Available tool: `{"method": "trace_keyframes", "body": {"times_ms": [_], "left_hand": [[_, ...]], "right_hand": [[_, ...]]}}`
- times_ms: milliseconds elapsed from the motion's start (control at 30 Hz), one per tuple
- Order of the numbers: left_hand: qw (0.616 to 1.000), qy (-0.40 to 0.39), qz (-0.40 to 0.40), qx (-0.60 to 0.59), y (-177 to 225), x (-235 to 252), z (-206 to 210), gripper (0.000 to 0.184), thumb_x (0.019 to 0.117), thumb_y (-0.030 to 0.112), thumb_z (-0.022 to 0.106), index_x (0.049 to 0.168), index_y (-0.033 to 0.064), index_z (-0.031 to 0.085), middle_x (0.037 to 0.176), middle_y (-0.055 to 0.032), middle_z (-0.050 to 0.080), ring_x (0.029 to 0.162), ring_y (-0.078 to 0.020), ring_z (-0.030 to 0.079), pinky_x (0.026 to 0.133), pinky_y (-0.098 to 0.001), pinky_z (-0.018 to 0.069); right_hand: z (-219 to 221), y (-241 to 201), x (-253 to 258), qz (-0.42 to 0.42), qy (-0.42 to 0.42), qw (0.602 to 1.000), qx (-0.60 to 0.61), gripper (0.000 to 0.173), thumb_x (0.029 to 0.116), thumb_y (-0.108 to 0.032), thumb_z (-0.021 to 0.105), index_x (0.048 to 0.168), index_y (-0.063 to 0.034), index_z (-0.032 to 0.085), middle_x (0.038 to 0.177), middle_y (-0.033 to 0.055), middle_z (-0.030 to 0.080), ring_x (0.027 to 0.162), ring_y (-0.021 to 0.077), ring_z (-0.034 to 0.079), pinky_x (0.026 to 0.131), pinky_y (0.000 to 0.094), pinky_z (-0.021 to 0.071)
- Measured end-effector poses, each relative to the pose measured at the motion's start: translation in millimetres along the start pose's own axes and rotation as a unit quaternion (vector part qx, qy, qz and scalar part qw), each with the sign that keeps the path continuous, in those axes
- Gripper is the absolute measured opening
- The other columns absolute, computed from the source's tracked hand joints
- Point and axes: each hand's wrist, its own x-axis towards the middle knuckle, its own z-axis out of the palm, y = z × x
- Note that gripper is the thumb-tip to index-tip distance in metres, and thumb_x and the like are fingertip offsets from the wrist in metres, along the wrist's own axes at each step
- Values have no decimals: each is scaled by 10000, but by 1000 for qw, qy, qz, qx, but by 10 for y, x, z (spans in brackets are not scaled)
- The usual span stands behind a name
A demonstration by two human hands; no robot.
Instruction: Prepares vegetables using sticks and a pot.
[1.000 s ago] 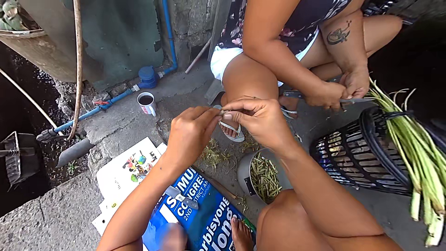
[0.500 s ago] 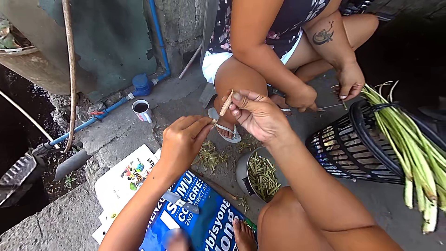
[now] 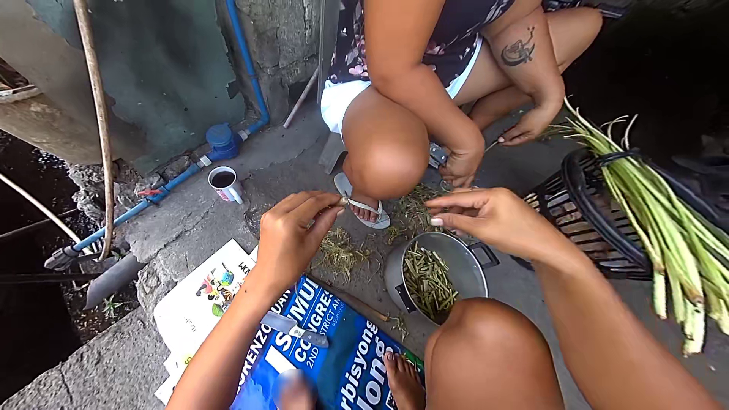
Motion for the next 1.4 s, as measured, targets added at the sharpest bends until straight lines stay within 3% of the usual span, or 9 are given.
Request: {"method": "trace_keyframes", "body": {"times_ms": [200, 300, 500, 733, 900, 1000, 1133, 1267, 1400], "left_hand": [[999, -2, -10, -33, 49, -27, -75, 148, 951, 133, 723, 1052, 33, 765, 1020, -41, 748, 902, -50, 706, 837, -205, 589], [1000, 6, -4, -28, 56, -48, -119, 144, 948, 130, 725, 1040, 26, 764, 1012, -47, 747, 908, -52, 707, 838, -202, 590], [999, 7, -10, -37, 40, -56, -149, 141, 945, 123, 725, 1043, 29, 764, 1004, -44, 747, 885, -43, 703, 817, -189, 585], [994, -17, -44, -99, -32, -80, -237, 149, 963, 95, 700, 1079, 7, 734, 1031, -34, 733, 891, -34, 703, 818, -195, 602], [969, -5, -126, -211, -113, -87, -365, 161, 985, 64, 656, 1130, 16, 706, 1056, -19, 738, 898, -64, 716, 822, -243, 615], [959, 17, -156, -235, -190, -83, -454, 171, 998, 78, 633, 1149, 39, 703, 1048, 12, 740, 887, -62, 712, 827, -253, 608], [946, 44, -179, -268, -263, -83, -573, 180, 1028, 102, 594, 1170, 86, 704, 1089, 28, 740, 912, -68, 706, 851, -245, 592], [930, 57, -199, -302, -291, -85, -602, 188, 1033, 76, 572, 1159, 82, 712, 1107, 14, 734, 916, -69, 701, 847, -233, 587], [929, 50, -206, -302, -311, -87, -526, 189, 1029, 81, 579, 1162, 74, 713, 1113, 17, 731, 899, -51, 683, 838, -223, 572]], "right_hand": [[440, -770, 243, -220, 65, 971, 63, 242, 957, -175, 695, 1167, -74, 757, 1082, 8, 659, 820, -4, 619, 705, 137, 545], [549, -909, 332, -227, 39, 972, 51, 229, 959, -159, 703, 1168, -79, 754, 1139, 30, 624, 848, 18, 607, 725, 146, 537], [656, -959, 393, -220, 59, 972, 50, 78, 941, -140, 706, 951, -118, 780, 1086, -6, 644, 873, 7, 610, 750, 146, 527], [860, -832, 453, -213, 52, 963, 159, 77, 921, -82, 686, 924, -84, 763, 1025, 4, 640, 812, 12, 597, 676, 142, 517], [1110, -593, 582, -110, -14, 961, 255, 56, 904, -43, 706, 889, -66, 755, 1036, 38, 664, 792, 56, 615, 649, 186, 530], [1270, -403, 691, -34, -87, 970, 226, 26, 904, -29, 735, 887, -29, 755, 1037, 87, 675, 859, 108, 627, 740, 258, 547], [1395, -132, 855, 43, -249, 967, 37, 118, 954, -79, 704, 995, 19, 755, 1082, 183, 664, 988, 249, 615, 898, 434, 501], [1371, -120, 905, 61, -265, 949, -161, 312, 995, -156, 644, 1265, -9, 700, 1352, 234, 586, 1252, 388, 565, 1044, 584, 440], [1252, -417, 722, -66, -81, 992, 73, 325, 961, -189, 730, 1235, -14, 722, 1221, 177, 623, 907, 243, 630, 786, 398, 553]]}}
